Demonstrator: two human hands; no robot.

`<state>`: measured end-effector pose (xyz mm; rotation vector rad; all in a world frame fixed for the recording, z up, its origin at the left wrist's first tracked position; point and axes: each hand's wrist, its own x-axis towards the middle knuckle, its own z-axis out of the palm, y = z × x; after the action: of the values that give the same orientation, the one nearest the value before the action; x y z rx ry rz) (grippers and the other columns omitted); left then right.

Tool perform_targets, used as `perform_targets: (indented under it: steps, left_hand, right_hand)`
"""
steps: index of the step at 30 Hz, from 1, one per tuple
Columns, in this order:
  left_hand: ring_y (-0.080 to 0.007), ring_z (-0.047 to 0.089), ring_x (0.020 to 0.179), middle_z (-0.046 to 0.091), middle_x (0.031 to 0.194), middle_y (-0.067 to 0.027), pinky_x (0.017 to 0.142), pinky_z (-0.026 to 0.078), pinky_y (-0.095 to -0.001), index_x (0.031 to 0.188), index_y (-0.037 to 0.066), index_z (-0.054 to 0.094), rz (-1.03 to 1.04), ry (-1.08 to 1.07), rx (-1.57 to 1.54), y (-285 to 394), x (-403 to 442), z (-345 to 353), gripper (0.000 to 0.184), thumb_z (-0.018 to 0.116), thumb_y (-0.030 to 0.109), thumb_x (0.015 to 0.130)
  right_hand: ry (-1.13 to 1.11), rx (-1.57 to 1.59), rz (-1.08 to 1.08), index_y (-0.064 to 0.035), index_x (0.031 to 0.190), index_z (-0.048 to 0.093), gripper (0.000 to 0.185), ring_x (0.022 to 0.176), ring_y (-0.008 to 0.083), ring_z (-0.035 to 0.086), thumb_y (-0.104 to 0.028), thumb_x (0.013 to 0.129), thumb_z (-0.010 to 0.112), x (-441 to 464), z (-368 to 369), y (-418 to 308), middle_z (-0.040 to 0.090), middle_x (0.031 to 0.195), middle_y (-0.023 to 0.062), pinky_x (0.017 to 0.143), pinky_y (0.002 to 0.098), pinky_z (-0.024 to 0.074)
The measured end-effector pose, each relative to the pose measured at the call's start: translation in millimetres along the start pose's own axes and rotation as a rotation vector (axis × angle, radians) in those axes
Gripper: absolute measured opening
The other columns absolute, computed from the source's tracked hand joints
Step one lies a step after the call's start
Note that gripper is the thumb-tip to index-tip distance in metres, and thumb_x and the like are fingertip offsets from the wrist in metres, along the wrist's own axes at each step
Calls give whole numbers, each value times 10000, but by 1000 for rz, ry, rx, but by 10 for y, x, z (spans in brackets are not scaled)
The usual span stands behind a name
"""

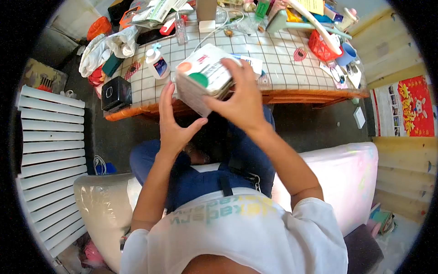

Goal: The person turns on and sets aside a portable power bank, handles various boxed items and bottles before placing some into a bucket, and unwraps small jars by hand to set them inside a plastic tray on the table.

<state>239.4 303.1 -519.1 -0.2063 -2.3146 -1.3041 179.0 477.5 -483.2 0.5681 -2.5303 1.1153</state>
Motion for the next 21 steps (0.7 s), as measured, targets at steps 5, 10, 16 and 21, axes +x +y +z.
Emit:
perform_targets:
  steps: [5,10,16,21]
  left_hand:
    - [-366,287,1243,242,1355,-212,996,293,-412,1337,90,257,-155,-23,-106,0,-49,47,877,749,150,613]
    - [-371,284,1243,271,1332,-222,988,293,-415,1317,95,312,12,11,61,112,115,-53,795,712,94,631]
    - [-364,412,1097,410,1213,-219,928,336,-434,1205,10,411,155,-53,392,144,461,11,723,742,257,612]
    - [-338,507,972,549,1027,-198,851,401,-398,1128,-30,480,39,-145,416,270,619,-86,604,694,299,668]
  right_hand:
    - [129,5,61,-83,1224,412,805,1082,411,434,-312,540,770,-133,432,-124,344,1240,266,860,411,417]
    - [128,97,9,-119,1312,290,929,1168,412,353,-249,531,776,-106,443,-83,264,1316,253,924,417,374]
    - [226,137,-51,-107,1331,245,928,1181,429,340,-242,567,756,-188,534,11,238,1332,269,948,424,352]
    - [240,170,-45,-101,1332,241,931,1169,427,345,-269,577,760,-191,555,16,243,1320,268,944,430,352]
